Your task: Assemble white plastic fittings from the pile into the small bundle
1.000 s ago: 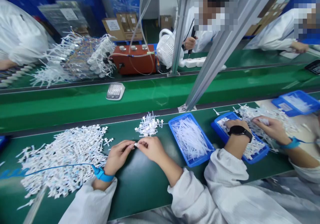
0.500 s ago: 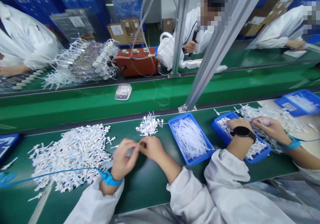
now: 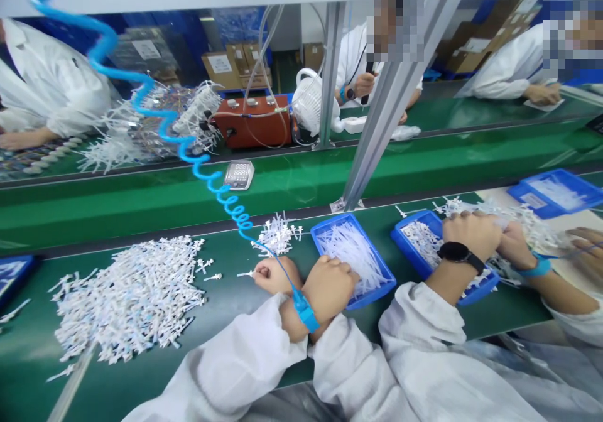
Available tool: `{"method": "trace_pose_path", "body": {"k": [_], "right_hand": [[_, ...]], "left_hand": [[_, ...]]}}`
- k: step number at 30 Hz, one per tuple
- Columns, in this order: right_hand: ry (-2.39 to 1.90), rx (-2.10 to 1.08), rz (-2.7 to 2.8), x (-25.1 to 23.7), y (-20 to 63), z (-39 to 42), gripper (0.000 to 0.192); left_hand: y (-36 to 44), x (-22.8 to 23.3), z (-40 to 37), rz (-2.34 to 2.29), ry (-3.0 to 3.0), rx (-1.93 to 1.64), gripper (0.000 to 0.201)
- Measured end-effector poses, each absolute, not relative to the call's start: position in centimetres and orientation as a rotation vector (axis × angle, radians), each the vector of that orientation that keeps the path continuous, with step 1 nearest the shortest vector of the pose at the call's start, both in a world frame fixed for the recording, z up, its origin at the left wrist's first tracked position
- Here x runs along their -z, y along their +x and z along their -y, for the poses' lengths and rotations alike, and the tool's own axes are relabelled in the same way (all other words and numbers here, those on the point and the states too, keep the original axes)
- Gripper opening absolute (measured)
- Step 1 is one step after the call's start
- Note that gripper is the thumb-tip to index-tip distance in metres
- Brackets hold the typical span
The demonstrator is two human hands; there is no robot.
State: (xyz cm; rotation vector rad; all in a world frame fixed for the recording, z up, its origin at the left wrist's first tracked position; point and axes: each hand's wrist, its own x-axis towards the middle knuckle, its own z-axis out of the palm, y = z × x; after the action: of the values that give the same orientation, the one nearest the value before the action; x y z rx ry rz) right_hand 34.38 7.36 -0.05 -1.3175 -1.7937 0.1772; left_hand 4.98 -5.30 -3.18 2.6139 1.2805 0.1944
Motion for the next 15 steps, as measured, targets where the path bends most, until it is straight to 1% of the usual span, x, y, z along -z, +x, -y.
{"method": "trace_pose_path", "body": {"k": [2,4,9,11,13,15], "right_hand": [[-1.464,-0.036,1.672,1.4,36.3,-7.9,0.073],[-1.543,0.012,1.56,2.5,37.6,-8.3,0.071],[-1.621,-0.023,1.479,3.9,38.1,-9.6,0.064],[-1.741,0.022,1.462,4.0,38.2,-10.4,0.062],[-1.936,0.129,1.443,3.7,38.2,-11.1,0.061],[-2.106,0.39,1.426,2.9,36.9,-10.8,0.059]], "left_hand": [[5.4,2.9,5.2,-1.337,2.597,-0.203,0.016],[5.8,2.6,5.0,-1.347,2.577,-0.176,0.017],[6.3,2.7,4.9,-1.267,2.564,-0.101,0.016],[6.5,3.0,4.9,-1.235,2.583,-0.117,0.015],[6.5,3.2,5.0,-1.231,2.608,-0.172,0.015],[6.2,3.2,5.2,-1.251,2.621,-0.256,0.015]]}}
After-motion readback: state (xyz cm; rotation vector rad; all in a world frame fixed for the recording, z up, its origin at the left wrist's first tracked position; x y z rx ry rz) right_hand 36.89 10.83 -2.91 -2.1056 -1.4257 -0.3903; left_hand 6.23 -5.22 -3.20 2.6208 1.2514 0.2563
